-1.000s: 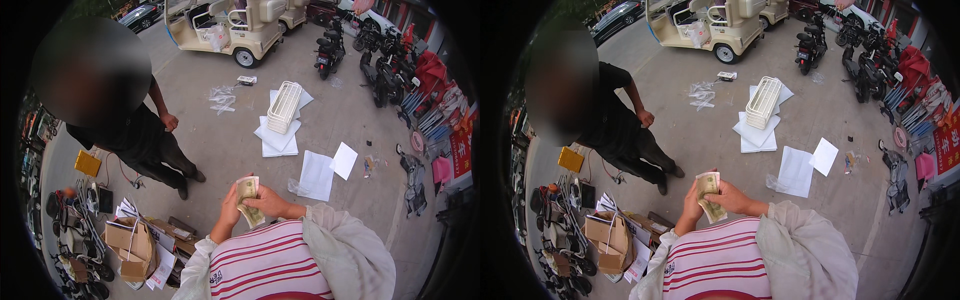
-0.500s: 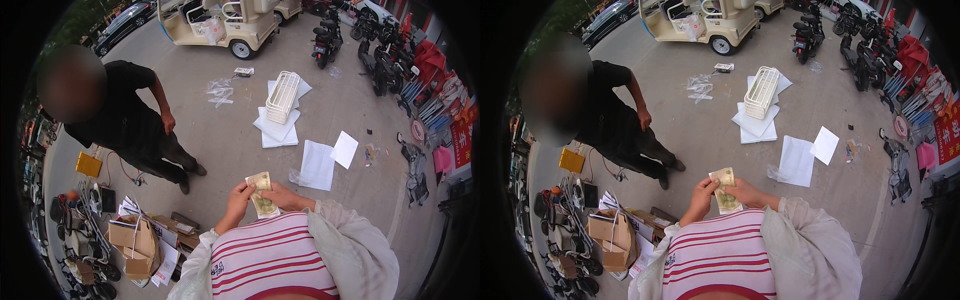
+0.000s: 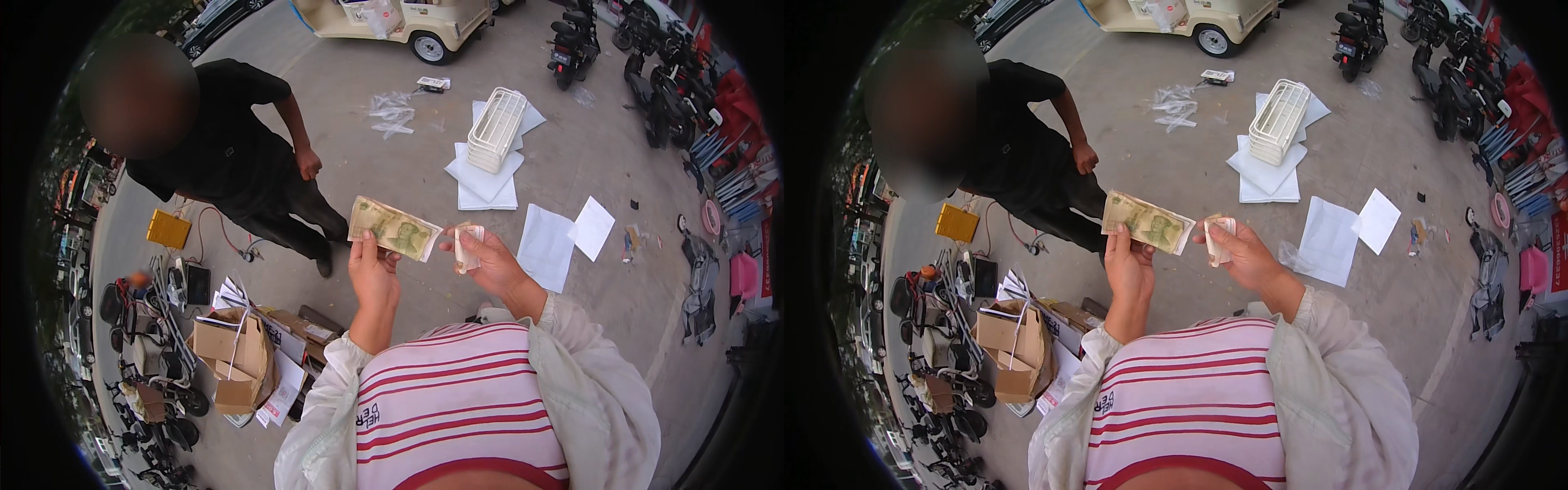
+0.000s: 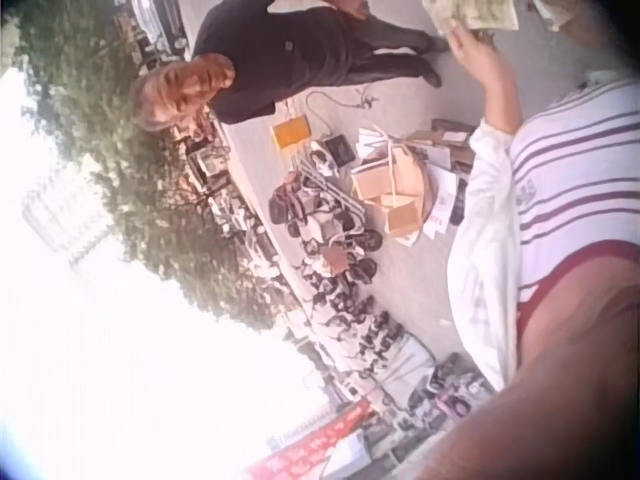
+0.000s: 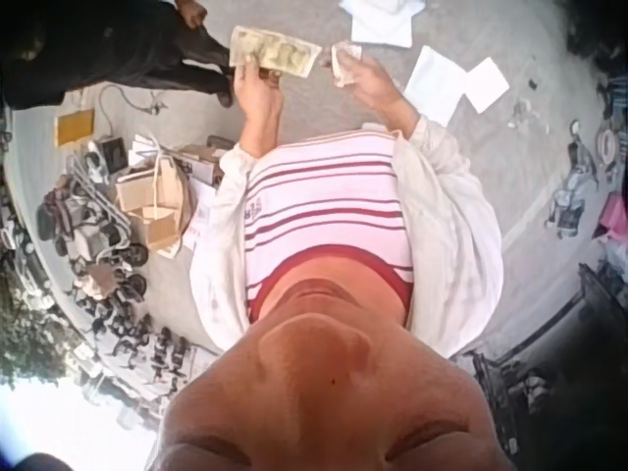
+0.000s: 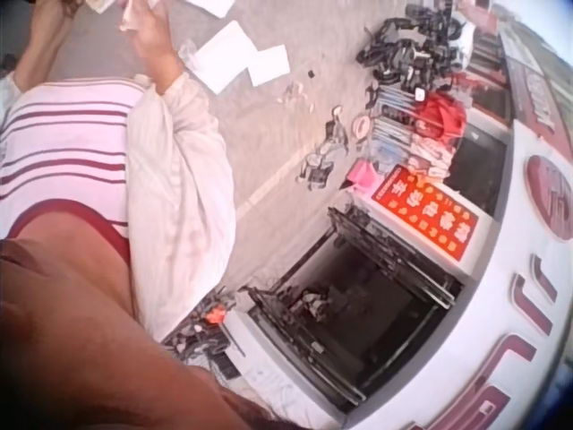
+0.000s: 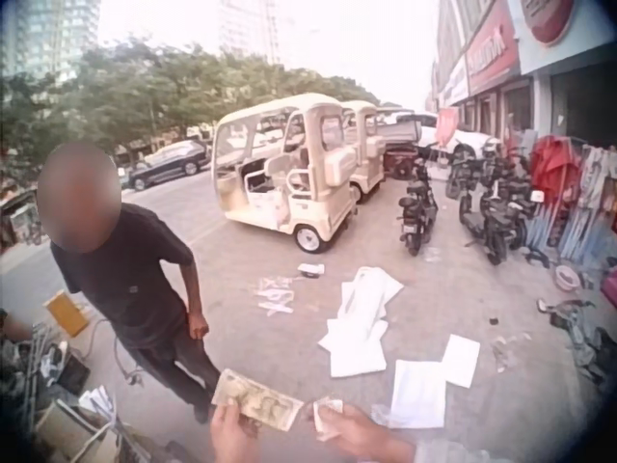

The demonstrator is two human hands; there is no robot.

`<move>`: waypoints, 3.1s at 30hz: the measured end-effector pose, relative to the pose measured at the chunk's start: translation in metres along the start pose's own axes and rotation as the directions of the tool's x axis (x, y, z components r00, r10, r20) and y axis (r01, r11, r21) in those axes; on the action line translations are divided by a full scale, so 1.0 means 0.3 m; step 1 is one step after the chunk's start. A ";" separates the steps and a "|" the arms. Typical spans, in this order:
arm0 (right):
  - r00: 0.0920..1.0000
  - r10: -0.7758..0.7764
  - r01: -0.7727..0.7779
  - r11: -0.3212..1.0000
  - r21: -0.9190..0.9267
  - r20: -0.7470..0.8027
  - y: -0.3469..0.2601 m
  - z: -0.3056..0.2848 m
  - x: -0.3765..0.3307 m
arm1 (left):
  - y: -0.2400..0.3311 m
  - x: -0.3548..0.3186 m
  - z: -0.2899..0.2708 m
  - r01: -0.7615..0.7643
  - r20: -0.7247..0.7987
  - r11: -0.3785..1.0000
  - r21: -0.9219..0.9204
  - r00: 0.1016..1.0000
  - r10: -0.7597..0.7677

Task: The person unpacks a white metal rack and its accessories from protective packaging on the ground. They then handle a small black electronic device and a bag of screws, organizing the components before beginning to attach the device to the rack.

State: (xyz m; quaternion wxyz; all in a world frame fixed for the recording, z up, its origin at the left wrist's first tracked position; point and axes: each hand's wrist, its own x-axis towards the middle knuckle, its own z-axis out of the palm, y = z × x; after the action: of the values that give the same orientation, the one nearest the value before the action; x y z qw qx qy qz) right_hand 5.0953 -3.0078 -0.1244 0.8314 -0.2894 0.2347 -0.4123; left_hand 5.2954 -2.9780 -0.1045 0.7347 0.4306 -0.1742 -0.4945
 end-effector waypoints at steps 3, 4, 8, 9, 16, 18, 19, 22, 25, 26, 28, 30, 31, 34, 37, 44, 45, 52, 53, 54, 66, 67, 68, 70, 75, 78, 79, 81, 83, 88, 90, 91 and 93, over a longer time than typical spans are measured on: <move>0.985 -0.170 0.171 0.974 -0.148 0.021 0.043 0.016 0.028 | -0.005 -0.018 0.016 -0.026 0.033 1.000 -0.018 0.999 0.026; 0.990 -0.122 0.123 0.992 -0.001 0.066 0.054 0.018 0.032 | -0.011 -0.021 0.019 -0.038 0.037 0.999 -0.021 0.999 0.038; 0.971 -0.045 -0.044 0.931 0.362 0.234 0.084 0.091 0.064 | -0.024 -0.027 0.016 -0.653 0.296 0.497 0.572 0.729 0.617; 0.965 -0.055 -0.058 0.908 0.414 0.256 0.080 0.103 0.063 | -0.020 -0.013 -0.005 -0.745 0.468 0.209 0.633 0.584 0.664; 0.975 -0.040 -0.037 0.941 0.336 0.219 0.028 0.116 0.038 | 0.002 -0.038 -0.016 -0.805 0.792 -0.183 0.564 0.465 0.395; 0.996 -0.021 0.002 0.975 0.224 0.083 0.010 0.123 0.048 | 0.011 -0.044 -0.002 -0.837 0.796 -0.013 0.547 0.516 0.316; 0.999 -0.029 0.024 0.987 0.158 0.031 0.021 0.113 0.049 | 0.011 -0.066 -0.006 -0.810 0.756 0.140 0.569 0.583 0.297; 0.997 -0.068 0.068 0.998 -0.015 -0.024 0.083 0.082 0.065 | -0.034 -0.099 -0.002 -0.433 0.449 0.722 0.540 0.873 0.188; 0.998 -0.062 0.065 0.991 -0.114 0.033 0.122 0.063 0.059 | -0.076 -0.103 -0.005 -0.064 0.252 0.825 0.561 0.963 -0.097; 0.994 -0.113 0.112 0.987 -0.115 -0.007 0.124 0.068 0.052 | -0.090 -0.109 -0.012 -0.033 0.252 0.837 0.546 0.960 -0.126; 0.973 -0.214 0.203 0.972 -0.120 -0.087 0.121 0.076 0.039 | -0.115 -0.123 -0.019 0.031 0.249 0.855 0.518 0.951 -0.185; 0.995 -0.055 0.053 0.998 -0.025 -0.081 0.101 0.064 0.028 | -0.138 -0.142 -0.018 -0.015 0.244 0.866 0.500 0.962 -0.124; 0.999 0.036 -0.035 0.999 0.013 -0.023 0.110 0.028 0.045 | -0.156 -0.149 -0.021 -0.046 0.244 0.866 0.497 0.966 -0.088; 0.982 0.183 -0.185 0.981 0.053 0.041 0.136 0.000 0.041 | -0.172 -0.163 -0.019 -0.094 0.203 0.858 0.505 0.979 -0.012; 0.991 0.101 -0.109 0.991 -0.082 -0.091 0.183 0.002 0.042 | -0.214 -0.132 -0.044 -0.364 0.323 0.606 0.707 0.929 0.181; 0.982 0.028 -0.006 0.993 0.119 -0.186 0.211 -0.021 0.032 | -0.152 -0.152 -0.006 -0.748 0.748 0.034 0.663 0.664 0.021; 0.981 0.018 -0.014 1.000 0.024 -0.194 0.210 -0.040 0.023 | -0.151 -0.156 -0.018 -0.772 0.776 0.093 0.629 0.631 -0.006; 0.713 0.685 -0.502 0.346 -0.793 -0.153 0.204 -0.442 -0.243 | -0.163 -0.199 -0.331 -0.038 0.311 0.584 0.811 0.873 -0.374; 0.537 0.820 -0.625 0.226 -0.747 -0.200 0.169 -0.535 -0.329 | -0.166 -0.206 -0.381 0.101 0.206 0.600 0.794 0.883 -0.421; 0.330 0.914 -0.701 0.071 -0.710 -0.235 0.134 -0.625 -0.413 | -0.167 -0.214 -0.422 0.163 0.158 0.607 0.777 0.884 -0.439; 0.906 0.409 -0.287 0.396 -0.872 -0.112 -0.014 -0.385 -0.645 | -0.246 -0.236 -0.504 0.321 0.021 0.622 0.714 0.878 -0.478; 0.840 0.522 -0.314 0.250 -0.916 -0.145 0.008 -0.445 -0.623 | -0.246 -0.227 -0.462 0.306 0.036 0.604 0.736 0.873 -0.486; 0.760 0.620 -0.317 0.092 -0.944 -0.194 0.033 -0.514 -0.596 | -0.257 -0.219 -0.429 0.287 0.056 0.592 0.753 0.869 -0.492; 0.689 0.676 -0.297 -0.068 -0.953 -0.263 0.027 -0.541 -0.564 | -0.271 -0.206 -0.377 0.283 0.068 0.592 0.755 0.864 -0.499; 0.882 0.457 -0.320 0.397 -0.860 -0.117 -0.104 -0.405 -0.589 | -0.259 -0.205 -0.356 0.252 0.024 0.562 0.788 0.899 -0.437; 0.918 0.396 -0.249 0.541 -0.804 -0.017 -0.121 -0.446 -0.607 | -0.293 -0.222 -0.339 0.292 -0.002 0.567 0.770 0.891 -0.455; 0.916 0.401 -0.237 0.533 -0.812 -0.005 -0.122 -0.471 -0.602 | -0.310 -0.217 -0.331 0.282 0.001 0.562 0.777 0.893 -0.450; 0.833 0.536 -0.246 0.140 -0.959 -0.135 -0.115 -0.560 -0.610 | -0.345 -0.217 -0.298 0.297 0.012 0.571 0.765 0.880 -0.474; 0.747 0.566 -0.198 -0.311 -0.930 -0.349 -0.038 -0.686 -0.601 | -0.374 -0.216 -0.269 0.318 0.014 0.577 0.752 0.868 -0.496; 0.806 0.568 -0.178 -0.036 -0.983 -0.166 0.068 -0.889 -0.459 | -0.429 -0.201 -0.204 0.307 0.021 0.596 0.742 0.878 -0.479; 0.825 0.555 -0.167 0.054 -0.985 -0.109 0.101 -0.924 -0.417 | -0.447 -0.207 -0.195 0.307 0.012 0.596 0.742 0.883 -0.470; 0.832 0.547 -0.161 0.076 -0.984 -0.094 0.105 -0.940 -0.402 | -0.457 -0.208 -0.192 0.313 0.009 0.606 0.731 0.884 -0.467; 0.837 0.542 -0.160 0.102 -0.982 -0.080 0.108 -0.967 -0.383 | -0.475 -0.216 -0.195 0.334 -0.004 0.616 0.714 0.881 -0.473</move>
State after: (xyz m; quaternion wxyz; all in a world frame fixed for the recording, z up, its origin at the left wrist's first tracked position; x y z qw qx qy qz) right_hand 4.8676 -2.9810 -0.3386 0.5585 -0.7361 0.3712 0.0922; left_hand 5.2239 -2.9142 -0.2414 0.3673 0.6545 -0.3126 -0.5823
